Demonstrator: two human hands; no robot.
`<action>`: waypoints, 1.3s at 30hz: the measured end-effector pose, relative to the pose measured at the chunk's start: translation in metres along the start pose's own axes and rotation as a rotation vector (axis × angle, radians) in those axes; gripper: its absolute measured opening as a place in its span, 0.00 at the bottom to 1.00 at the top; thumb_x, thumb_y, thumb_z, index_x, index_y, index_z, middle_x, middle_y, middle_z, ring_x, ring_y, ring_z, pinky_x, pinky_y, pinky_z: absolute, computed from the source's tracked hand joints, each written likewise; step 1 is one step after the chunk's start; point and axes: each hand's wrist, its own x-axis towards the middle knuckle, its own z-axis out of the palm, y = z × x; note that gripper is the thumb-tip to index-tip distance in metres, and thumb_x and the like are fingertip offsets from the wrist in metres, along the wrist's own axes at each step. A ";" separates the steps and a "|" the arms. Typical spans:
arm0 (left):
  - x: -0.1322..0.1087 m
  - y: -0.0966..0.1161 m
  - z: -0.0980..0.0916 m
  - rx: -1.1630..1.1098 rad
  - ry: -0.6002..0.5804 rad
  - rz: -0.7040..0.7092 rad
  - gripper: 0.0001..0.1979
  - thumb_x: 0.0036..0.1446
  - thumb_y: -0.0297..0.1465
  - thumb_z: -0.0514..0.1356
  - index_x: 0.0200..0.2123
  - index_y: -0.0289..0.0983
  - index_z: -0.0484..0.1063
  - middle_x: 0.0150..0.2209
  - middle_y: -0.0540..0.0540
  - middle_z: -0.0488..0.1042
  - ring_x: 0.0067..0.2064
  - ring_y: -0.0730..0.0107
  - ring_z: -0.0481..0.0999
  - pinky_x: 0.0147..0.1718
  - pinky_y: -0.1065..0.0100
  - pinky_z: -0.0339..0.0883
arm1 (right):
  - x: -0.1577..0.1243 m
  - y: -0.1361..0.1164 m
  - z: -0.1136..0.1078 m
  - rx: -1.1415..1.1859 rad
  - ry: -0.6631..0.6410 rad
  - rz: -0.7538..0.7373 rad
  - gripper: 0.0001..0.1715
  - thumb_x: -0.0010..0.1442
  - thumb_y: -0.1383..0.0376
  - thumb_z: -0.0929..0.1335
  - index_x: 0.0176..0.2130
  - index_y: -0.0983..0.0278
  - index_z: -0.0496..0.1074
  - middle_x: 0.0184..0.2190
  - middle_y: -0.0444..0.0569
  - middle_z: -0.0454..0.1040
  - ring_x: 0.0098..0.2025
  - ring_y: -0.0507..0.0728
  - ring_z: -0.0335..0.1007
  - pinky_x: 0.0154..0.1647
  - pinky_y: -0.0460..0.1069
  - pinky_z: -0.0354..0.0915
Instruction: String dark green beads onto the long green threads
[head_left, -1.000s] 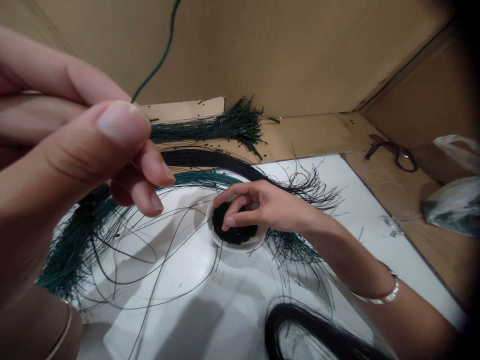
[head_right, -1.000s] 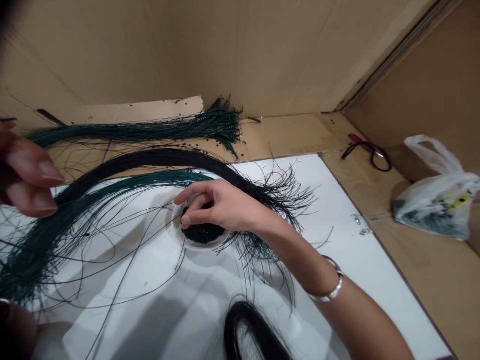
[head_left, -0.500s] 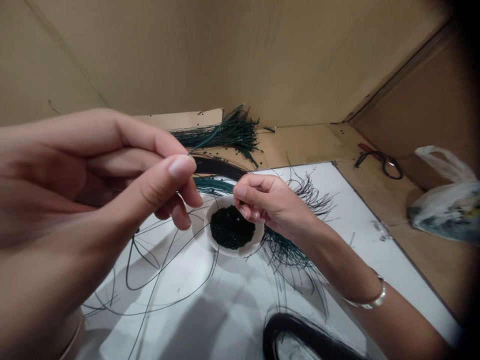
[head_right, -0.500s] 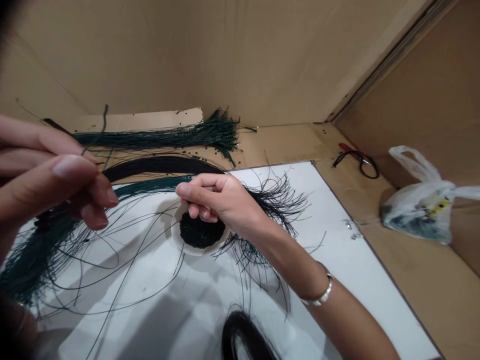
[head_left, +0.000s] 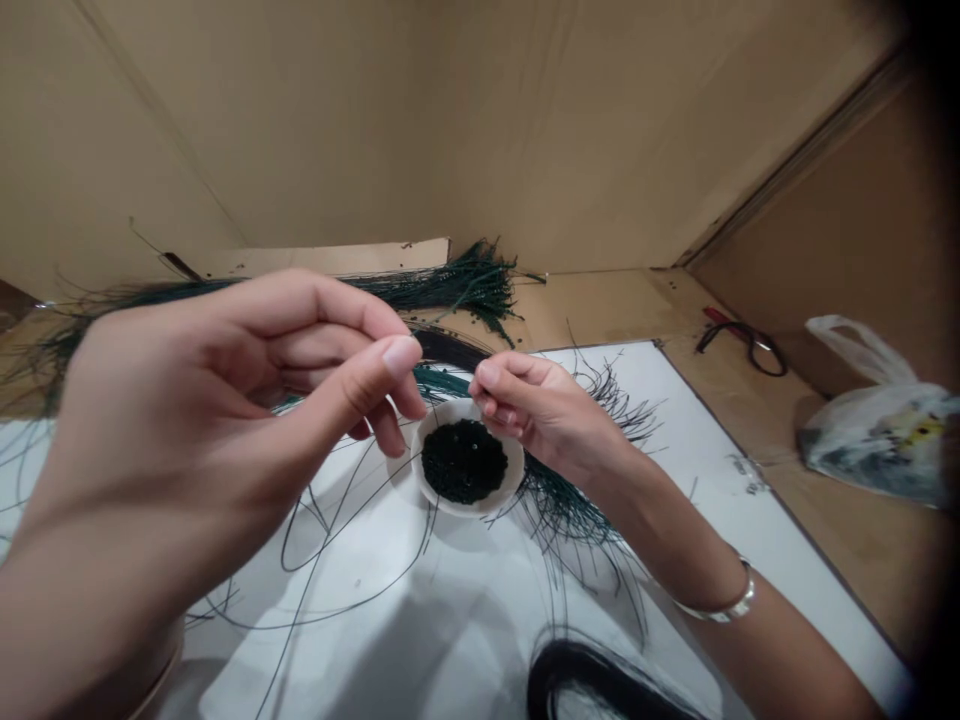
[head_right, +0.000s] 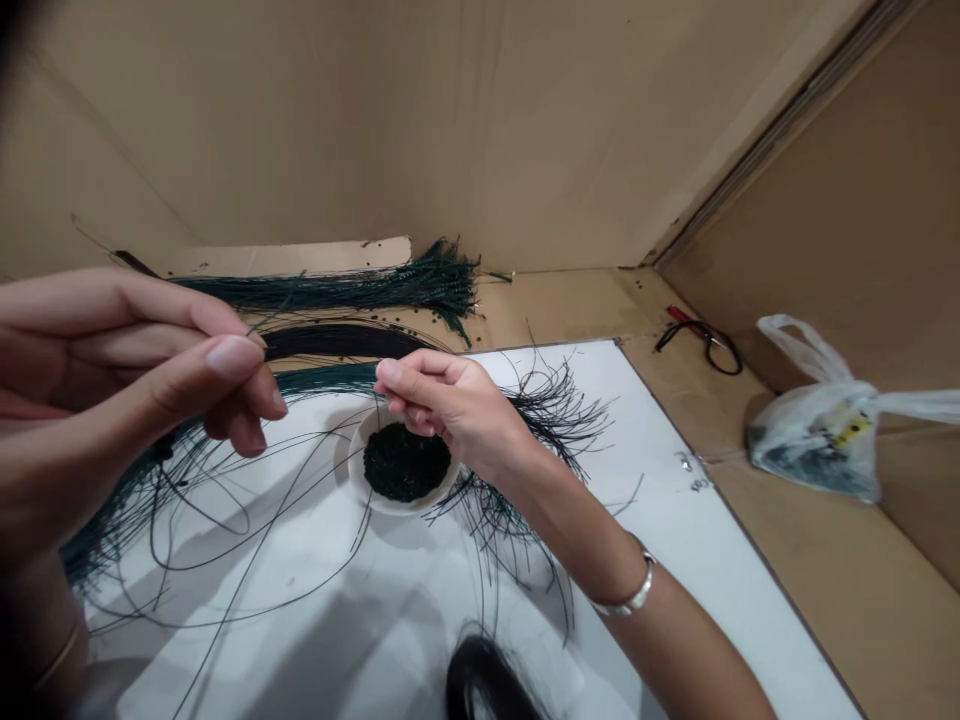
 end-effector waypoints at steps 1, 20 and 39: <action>0.000 0.000 0.000 0.011 -0.006 0.026 0.07 0.61 0.37 0.67 0.35 0.41 0.77 0.24 0.57 0.81 0.22 0.75 0.78 0.21 0.76 0.73 | 0.000 0.000 0.000 0.008 0.005 -0.014 0.20 0.51 0.56 0.81 0.26 0.67 0.76 0.18 0.38 0.68 0.19 0.42 0.55 0.18 0.38 0.51; 0.003 0.006 -0.003 -0.183 -0.154 0.053 0.05 0.62 0.30 0.67 0.31 0.40 0.78 0.23 0.55 0.79 0.23 0.78 0.78 0.22 0.83 0.70 | -0.002 -0.025 0.022 -0.056 -0.161 -0.225 0.05 0.60 0.65 0.75 0.40 0.60 0.82 0.27 0.41 0.79 0.26 0.48 0.72 0.31 0.43 0.73; 0.001 0.008 0.001 -0.217 -0.133 0.019 0.07 0.61 0.30 0.67 0.29 0.39 0.78 0.24 0.54 0.80 0.22 0.78 0.78 0.21 0.83 0.71 | -0.004 -0.016 0.030 0.052 -0.171 -0.196 0.07 0.54 0.61 0.80 0.33 0.57 0.81 0.30 0.41 0.80 0.26 0.48 0.68 0.30 0.44 0.68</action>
